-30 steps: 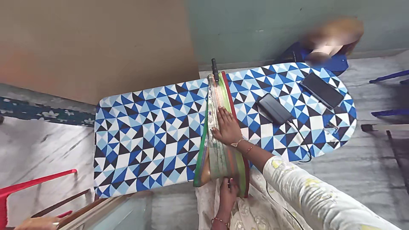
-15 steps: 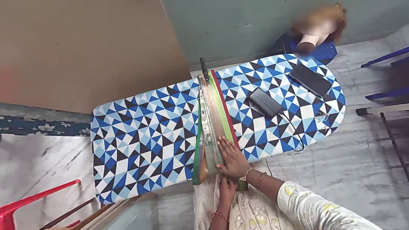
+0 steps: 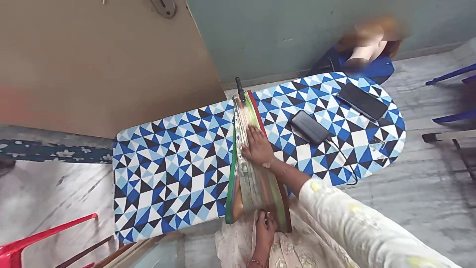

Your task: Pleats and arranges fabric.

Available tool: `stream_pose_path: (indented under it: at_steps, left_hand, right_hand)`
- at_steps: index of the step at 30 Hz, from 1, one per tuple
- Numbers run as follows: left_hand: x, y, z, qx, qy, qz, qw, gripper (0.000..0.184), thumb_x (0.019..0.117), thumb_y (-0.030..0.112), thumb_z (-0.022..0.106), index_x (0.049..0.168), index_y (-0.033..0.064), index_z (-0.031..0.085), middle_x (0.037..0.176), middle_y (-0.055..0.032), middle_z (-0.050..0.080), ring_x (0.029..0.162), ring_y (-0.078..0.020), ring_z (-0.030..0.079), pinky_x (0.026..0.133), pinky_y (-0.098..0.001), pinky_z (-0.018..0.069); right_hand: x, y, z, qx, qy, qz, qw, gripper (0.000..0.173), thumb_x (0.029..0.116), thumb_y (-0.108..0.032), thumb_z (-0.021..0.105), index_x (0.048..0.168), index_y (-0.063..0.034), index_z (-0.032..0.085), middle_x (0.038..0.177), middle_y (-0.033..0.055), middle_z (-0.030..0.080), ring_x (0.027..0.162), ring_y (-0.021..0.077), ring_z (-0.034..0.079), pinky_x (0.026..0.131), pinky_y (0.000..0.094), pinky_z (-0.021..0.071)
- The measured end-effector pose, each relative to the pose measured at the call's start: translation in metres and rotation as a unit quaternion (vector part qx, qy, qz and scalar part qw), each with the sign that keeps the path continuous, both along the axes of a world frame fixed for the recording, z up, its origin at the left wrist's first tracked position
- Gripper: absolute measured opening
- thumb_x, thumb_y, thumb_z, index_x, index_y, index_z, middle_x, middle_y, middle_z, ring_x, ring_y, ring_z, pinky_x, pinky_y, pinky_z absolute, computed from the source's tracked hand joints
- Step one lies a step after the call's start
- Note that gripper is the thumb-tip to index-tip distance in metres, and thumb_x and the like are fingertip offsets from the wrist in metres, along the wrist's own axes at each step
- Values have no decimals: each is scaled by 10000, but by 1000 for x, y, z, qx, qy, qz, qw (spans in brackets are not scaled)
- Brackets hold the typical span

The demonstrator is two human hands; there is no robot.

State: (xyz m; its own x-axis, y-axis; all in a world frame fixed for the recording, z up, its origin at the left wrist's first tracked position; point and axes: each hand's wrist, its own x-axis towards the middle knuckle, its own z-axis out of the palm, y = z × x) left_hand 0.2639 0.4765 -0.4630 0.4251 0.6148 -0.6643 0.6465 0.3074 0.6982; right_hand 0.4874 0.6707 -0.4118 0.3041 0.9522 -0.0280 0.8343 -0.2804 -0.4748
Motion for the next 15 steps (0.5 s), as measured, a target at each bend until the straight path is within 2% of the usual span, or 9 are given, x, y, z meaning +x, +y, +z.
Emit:
stream_pose_path:
  at_steps: [2, 5, 8, 11, 13, 15]
  left_hand:
    - [-1, 0, 3, -8, 3, 0, 1000, 327, 1043, 124, 525, 1252, -120, 589, 1103, -269, 681, 972, -314, 706, 896, -450, 585]
    - [3, 4, 18, -33, 0, 16, 999, 307, 1048, 95, 512, 1230, -141, 587, 1035, -260, 692, 929, -292, 707, 874, -437, 585]
    - [5, 2, 20, -15, -12, 22, 1000, 292, 1057, 108, 495, 1175, -140, 595, 916, -222, 691, 819, -255, 700, 793, -415, 594]
    - [8, 13, 31, -32, 3, -5, 999, 324, 1045, 105, 514, 1238, -145, 585, 1019, -260, 693, 924, -308, 704, 869, -451, 583]
    - [3, 9, 36, -57, 10, -13, 998, 343, 1064, 138, 506, 1263, -130, 585, 1088, -265, 687, 995, -313, 698, 920, -449, 569]
    - [1, 8, 28, -43, -24, 12, 999, 328, 1043, 118, 523, 1229, -140, 603, 1120, -277, 676, 1021, -314, 694, 933, -443, 567]
  right_hand:
    - [21, 38, -10, -10, -23, 9, 1000, 823, 1032, -564, 274, 1599, 32, 260, 1693, 187, 198, 1580, 327, 148, 1272, 513, 106]
    - [37, 70, -21, 31, -61, -27, 997, 902, 999, -626, 272, 1579, 64, 286, 1671, 219, 244, 1566, 348, 200, 1269, 515, 140]
    - [41, 86, -15, 23, -70, -80, 994, 949, 975, -659, 291, 1584, 68, 263, 1666, 238, 241, 1562, 362, 203, 1257, 509, 163]
    - [45, 94, -10, 30, -75, -85, 993, 963, 966, -669, 318, 1575, 76, 279, 1665, 244, 238, 1561, 370, 200, 1263, 508, 152]
    - [42, 78, -11, 22, -76, -39, 996, 944, 977, -656, 314, 1577, 72, 280, 1664, 237, 244, 1562, 361, 203, 1269, 504, 136]
    - [41, 60, -14, 33, -72, 33, 996, 942, 974, -661, 285, 1581, 60, 282, 1668, 216, 255, 1565, 345, 204, 1266, 518, 132]
